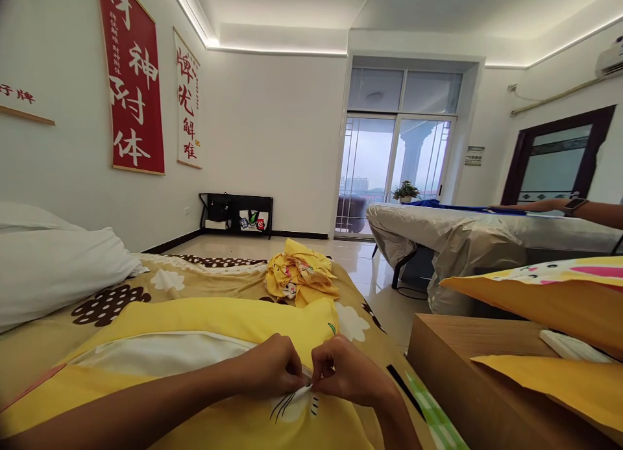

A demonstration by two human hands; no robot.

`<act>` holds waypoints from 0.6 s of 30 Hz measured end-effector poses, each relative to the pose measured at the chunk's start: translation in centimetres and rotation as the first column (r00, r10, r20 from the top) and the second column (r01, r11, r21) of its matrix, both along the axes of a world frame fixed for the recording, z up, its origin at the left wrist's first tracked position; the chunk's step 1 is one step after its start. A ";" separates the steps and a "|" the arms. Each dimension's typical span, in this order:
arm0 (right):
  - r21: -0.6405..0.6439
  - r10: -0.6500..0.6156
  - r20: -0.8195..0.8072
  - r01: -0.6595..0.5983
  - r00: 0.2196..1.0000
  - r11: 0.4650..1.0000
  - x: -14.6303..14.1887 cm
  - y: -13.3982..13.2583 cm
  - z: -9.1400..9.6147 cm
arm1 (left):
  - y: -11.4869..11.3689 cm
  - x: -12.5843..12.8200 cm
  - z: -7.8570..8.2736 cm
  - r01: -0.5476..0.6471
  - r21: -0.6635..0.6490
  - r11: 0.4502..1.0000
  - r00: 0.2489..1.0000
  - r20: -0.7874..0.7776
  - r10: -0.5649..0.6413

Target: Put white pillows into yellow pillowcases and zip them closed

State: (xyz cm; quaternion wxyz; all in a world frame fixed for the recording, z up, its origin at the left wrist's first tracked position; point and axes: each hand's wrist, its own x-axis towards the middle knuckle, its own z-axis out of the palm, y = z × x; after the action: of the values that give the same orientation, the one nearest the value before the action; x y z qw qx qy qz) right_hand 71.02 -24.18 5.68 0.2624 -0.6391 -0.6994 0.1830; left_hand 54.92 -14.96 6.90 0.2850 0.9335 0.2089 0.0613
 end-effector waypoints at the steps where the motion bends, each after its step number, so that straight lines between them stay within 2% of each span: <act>1: 0.003 0.010 -0.012 -0.010 1.000 1.000 0.0 0.0 -0.1 | -0.1 -0.2 0.0 0.023 0.044 0.999 0.999 -0.036 -0.021; 4: -0.006 0.043 -0.067 -0.043 0.997 0.999 0.2 0.1 -0.2 | -0.3 -0.6 0.1 0.122 0.083 0.989 0.990 -0.077 -0.115; 7: -0.010 0.055 -0.106 -0.056 0.993 0.998 0.5 0.2 -0.2 | -0.2 -0.6 0.1 0.139 -0.083 0.987 0.989 -0.030 -0.142; 10: -0.018 0.038 -0.094 -0.040 0.995 0.999 0.6 0.0 -0.1 | -0.2 -0.1 -0.2 0.010 -0.281 0.960 0.999 -0.034 -0.020; 13: -0.016 0.010 -0.079 -0.011 0.997 1.000 0.6 -0.1 0.0 | -0.5 0.7 -0.7 -0.094 -0.413 0.906 0.996 -0.025 0.091; 16: -0.024 -0.019 -0.085 0.017 0.996 1.000 0.6 0.0 -0.1 | -0.8 1.1 -1.3 -0.199 -0.470 0.860 0.978 -0.039 0.205; 18: -0.053 -0.030 -0.096 0.025 0.995 0.998 0.6 0.0 0.0 | -0.8 1.2 -1.6 -0.234 -0.465 0.854 0.969 -0.037 0.245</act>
State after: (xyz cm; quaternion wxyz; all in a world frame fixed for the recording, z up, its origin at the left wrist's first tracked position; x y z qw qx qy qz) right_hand 71.66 -24.16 5.63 0.2818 -0.6459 -0.6719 0.2282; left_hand 56.10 -15.73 5.26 0.4931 0.8036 0.3286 0.0554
